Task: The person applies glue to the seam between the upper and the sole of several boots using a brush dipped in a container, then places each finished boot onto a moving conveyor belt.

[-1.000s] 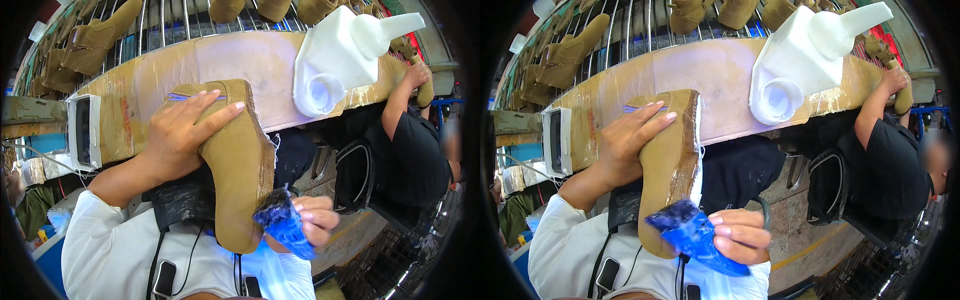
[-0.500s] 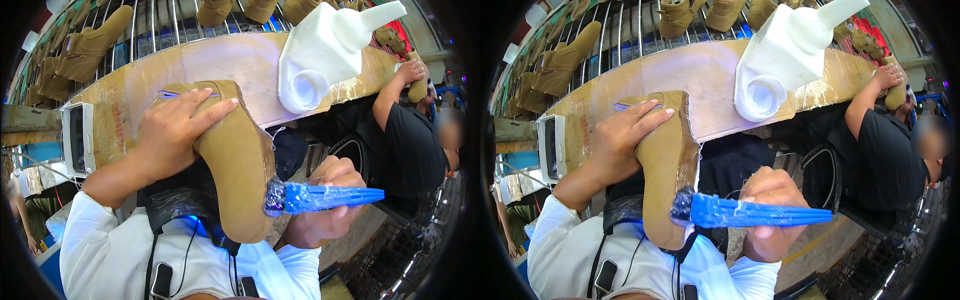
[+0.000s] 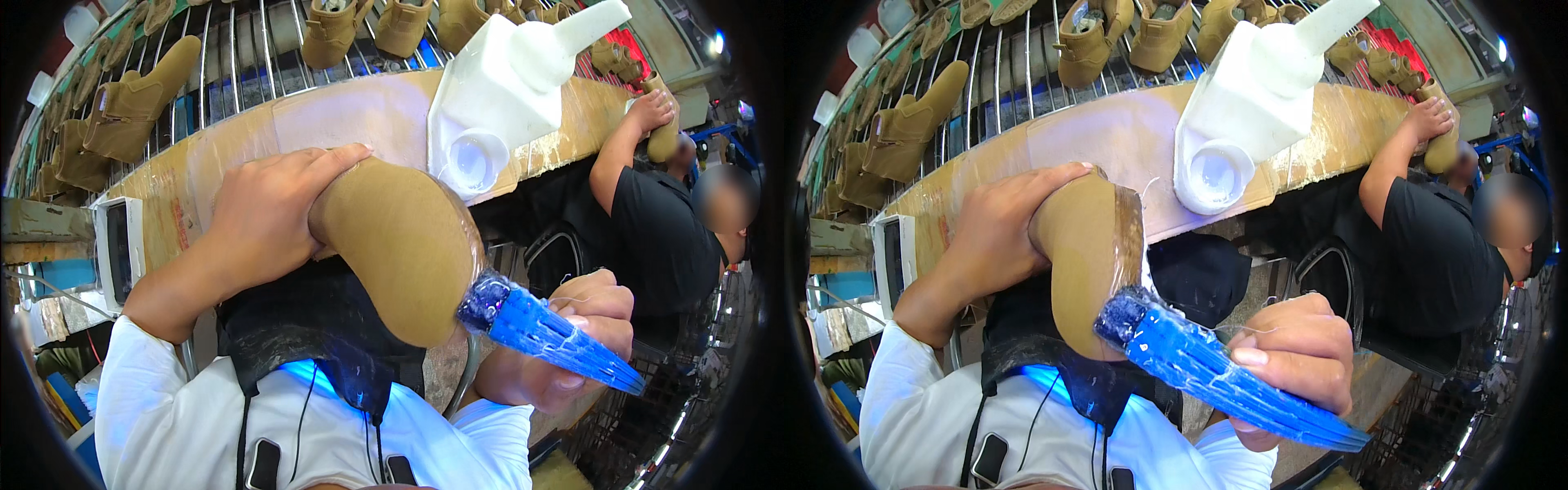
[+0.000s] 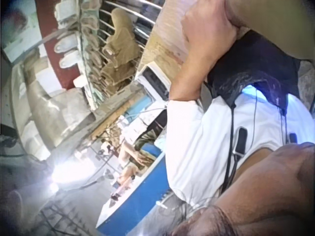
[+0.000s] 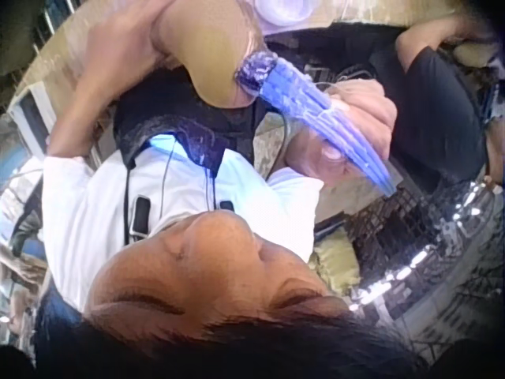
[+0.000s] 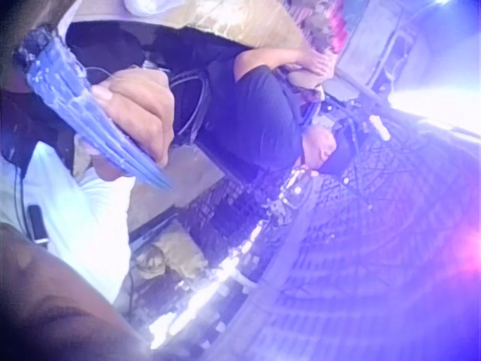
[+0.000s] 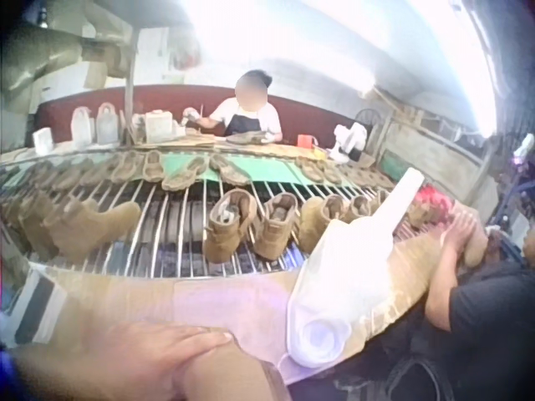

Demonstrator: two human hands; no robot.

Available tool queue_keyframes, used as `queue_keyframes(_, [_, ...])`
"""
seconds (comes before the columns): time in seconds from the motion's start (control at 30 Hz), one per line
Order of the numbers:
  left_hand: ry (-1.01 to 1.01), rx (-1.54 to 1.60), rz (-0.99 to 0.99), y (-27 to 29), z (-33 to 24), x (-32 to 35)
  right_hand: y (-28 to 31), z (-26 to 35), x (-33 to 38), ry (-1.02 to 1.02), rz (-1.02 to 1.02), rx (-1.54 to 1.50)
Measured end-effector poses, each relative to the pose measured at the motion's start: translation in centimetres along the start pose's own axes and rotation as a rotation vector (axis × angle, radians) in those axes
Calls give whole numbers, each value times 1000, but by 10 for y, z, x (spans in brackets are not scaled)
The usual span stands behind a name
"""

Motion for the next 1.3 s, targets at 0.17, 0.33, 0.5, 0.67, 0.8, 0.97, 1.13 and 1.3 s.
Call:
queue_keyframes(0.17, [91, 34, 133, 6, 14, -12, -5, -4, -7, 97, 29, 80])
queue_keyframes(0.33, [160, 93, 225, 8, 21, -23, -10, -14, -8, 121, 9, 188])
queue_keyframes(0.5, [55, 48, 47, 13, 31, -24, 17, -50, -7, -9, -60, 75])
queue_keyframes(0.67, [133, 210, 63, 13, 80, 14, 57, -127, 11, -387, -276, 150])
queue_keyframes(0.8, [444, 584, -33, 12, 92, 18, 33, -158, 12, -368, -8, 309])
queue_keyframes(0.97, [508, 1107, 62, -18, 69, 21, -1, -175, 5, -141, 249, 672])
queue_keyframes(1.13, [614, 1244, 195, -37, 62, 45, 13, -171, 19, -522, 114, 435])
queue_keyframes(1.3, [591, 1197, 326, -43, 54, 53, -6, -183, 42, -927, -151, -458])
Point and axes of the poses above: each hand's wrist, its own x-axis away from the middle knuckle, its own y-axis out of the back of the hand, z = x × y, the point moved 6 cm from there along -x, towards the middle knuckle, and after that the axes turned 9 degrees about -y, right-handed, at the moved point
